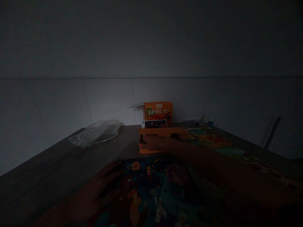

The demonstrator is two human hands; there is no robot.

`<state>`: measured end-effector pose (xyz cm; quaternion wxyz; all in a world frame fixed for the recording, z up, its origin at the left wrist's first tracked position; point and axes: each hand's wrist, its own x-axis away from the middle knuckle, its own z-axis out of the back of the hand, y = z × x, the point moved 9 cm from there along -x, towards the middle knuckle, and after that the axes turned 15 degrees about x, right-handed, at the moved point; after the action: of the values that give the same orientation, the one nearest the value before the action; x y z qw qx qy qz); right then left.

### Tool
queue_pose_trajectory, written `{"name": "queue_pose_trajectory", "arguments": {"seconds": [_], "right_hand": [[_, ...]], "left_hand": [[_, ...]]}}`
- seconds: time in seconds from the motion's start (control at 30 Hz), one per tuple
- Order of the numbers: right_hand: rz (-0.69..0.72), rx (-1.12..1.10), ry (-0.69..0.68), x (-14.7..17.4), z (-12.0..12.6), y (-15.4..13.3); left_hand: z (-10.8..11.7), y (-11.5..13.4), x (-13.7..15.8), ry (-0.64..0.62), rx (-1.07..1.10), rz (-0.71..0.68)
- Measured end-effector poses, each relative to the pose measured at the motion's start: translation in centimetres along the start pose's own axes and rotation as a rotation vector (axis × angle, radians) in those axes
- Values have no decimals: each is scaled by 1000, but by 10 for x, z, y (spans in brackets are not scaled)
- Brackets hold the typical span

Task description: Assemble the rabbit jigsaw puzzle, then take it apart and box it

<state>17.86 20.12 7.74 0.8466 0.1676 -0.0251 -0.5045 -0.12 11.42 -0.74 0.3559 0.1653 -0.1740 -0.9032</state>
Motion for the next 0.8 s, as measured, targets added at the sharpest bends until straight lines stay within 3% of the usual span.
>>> {"name": "queue_pose_trajectory", "arguments": {"seconds": [0.13,0.3,0.47,0.63,0.7,0.8], "right_hand": [[1,98,-86,1,25,48],[-179,201,74,-9,62,113],[-244,178,179,-13,54,138],[-251,131,271,0,40,126],[-203,109,315,15,34,104],[-21,61,290,46,11,54]], "left_hand": [[0,2,-1,1,24,-24],[3,8,-3,15,29,-36],[2,5,-1,16,8,-32],[2,-9,-4,27,-13,60],[4,-13,-5,65,-9,91],[-1,-18,-4,48,-35,92]]}}
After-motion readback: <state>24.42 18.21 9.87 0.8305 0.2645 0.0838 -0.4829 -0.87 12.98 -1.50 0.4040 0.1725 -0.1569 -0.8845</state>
